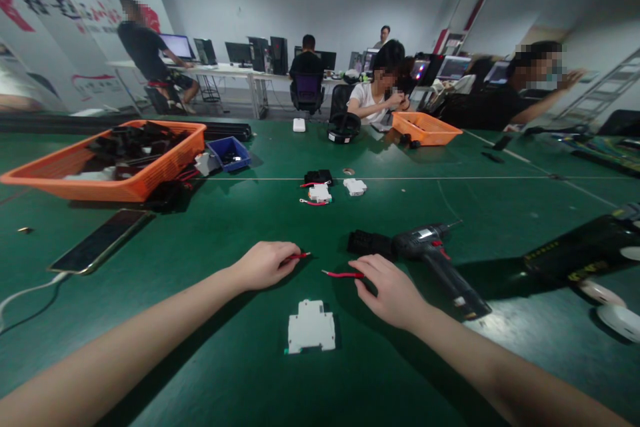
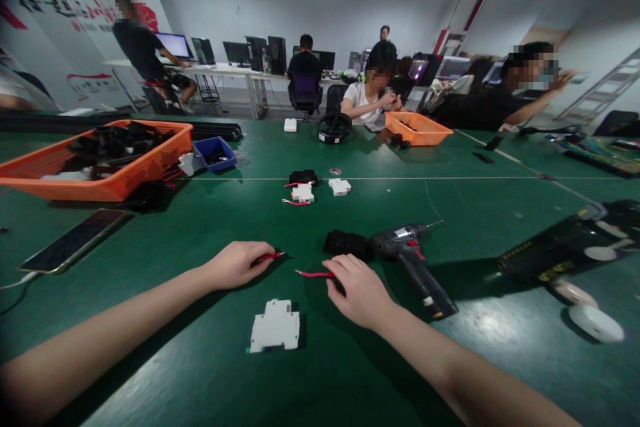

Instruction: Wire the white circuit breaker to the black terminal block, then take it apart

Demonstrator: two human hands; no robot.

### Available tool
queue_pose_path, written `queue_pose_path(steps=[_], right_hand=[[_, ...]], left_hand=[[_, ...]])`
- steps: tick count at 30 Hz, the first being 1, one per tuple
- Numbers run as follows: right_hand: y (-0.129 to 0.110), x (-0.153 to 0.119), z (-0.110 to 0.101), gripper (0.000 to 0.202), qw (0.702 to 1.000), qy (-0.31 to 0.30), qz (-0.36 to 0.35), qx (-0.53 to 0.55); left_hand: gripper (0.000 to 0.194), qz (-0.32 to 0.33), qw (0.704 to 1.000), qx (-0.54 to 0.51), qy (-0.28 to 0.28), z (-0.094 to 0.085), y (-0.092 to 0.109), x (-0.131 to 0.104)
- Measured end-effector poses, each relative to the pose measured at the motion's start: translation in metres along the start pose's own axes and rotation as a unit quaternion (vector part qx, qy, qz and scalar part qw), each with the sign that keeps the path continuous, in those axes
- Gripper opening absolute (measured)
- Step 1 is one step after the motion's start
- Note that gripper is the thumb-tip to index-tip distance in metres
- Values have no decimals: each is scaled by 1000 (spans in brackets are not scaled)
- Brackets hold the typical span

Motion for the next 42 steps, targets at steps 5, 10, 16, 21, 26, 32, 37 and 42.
queue_pose_path(steps=[5,10,16,21,26,32,37,42], right_hand=[[4,0,0,36,1000,-3,18,18],[9,-1,1,46,998,-8,49,30],[8,0,-2,43,999,2,47,14],[7,-1,-1,40,999,5,39,0],[6,-1,-5,36,999,15,39,11],[28,0,-27,38,988,115,70,-75],[49,1,-20,47,982,103,101,-125],[52,2,-15,46,982,100,108,-116]], left_hand=[[23,5,1000,-1,5,-1,1,0],[21,2,1000,3,3,0,0,0],[21,1,1000,2,5,-1,1,1],[23,1,1000,2,7,-1,1,1],[23,-2,1000,2,1,-1,1,1],[22,-2,1000,0,0,-1,2,1],[21,-4,1000,3,-5,0,1,0],[21,-5,1000,-1,-6,-1,1,0]])
Point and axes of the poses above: each hand's wrist, its own x-axis towards the middle knuckle, its own z-axis out of the palm, y = z × x, the point moved 9 cm from there along x, towards the middle knuckle, and after that the axes turned 13 degrees about -x, right-handed, at the moved point
